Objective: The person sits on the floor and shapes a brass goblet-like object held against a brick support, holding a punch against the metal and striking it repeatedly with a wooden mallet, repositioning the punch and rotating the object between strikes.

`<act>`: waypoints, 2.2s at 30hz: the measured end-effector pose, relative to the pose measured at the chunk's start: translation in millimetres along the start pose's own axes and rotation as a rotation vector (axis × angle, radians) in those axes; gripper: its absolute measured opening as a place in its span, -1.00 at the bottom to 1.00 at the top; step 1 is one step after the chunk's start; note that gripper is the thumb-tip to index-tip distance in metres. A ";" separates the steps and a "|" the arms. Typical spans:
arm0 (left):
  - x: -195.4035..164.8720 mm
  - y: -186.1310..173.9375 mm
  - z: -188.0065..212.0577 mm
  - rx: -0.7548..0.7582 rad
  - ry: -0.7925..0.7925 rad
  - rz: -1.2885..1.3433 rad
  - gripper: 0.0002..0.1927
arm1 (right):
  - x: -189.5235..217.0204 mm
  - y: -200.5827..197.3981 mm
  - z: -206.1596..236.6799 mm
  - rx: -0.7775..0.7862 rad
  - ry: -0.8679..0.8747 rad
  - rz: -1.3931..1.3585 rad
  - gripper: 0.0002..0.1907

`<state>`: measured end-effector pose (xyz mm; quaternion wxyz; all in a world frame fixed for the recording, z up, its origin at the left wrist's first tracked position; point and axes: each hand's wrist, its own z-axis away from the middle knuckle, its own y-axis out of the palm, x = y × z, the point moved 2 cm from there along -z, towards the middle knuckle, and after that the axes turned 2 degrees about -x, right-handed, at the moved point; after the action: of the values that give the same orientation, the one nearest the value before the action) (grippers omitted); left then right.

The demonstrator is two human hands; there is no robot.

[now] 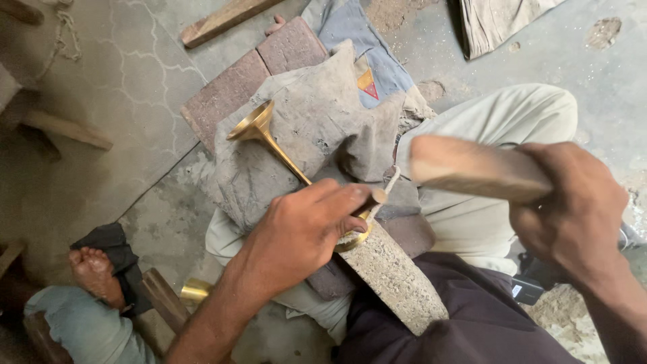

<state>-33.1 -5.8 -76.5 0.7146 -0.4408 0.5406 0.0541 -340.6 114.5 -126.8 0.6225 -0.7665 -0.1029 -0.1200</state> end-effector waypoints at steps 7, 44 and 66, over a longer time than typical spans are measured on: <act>5.4 2.7 10.3 -0.134 0.002 0.045 -0.65 | -33.4 5.0 -14.4 -0.160 -0.271 -0.303 -0.70; 12.6 11.9 90.4 -0.785 -0.098 0.256 -0.79 | -3.0 17.5 69.6 0.322 0.569 -0.030 -0.33; 28.5 44.2 81.5 -0.917 -0.208 0.442 -0.72 | 151.4 -70.7 -122.7 0.021 -0.588 -0.168 -0.55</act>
<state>13.2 65.7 -122.9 0.4694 -0.5761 0.4674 0.4788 -225.3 10.1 10.2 0.5620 -0.7505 -0.3430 0.0568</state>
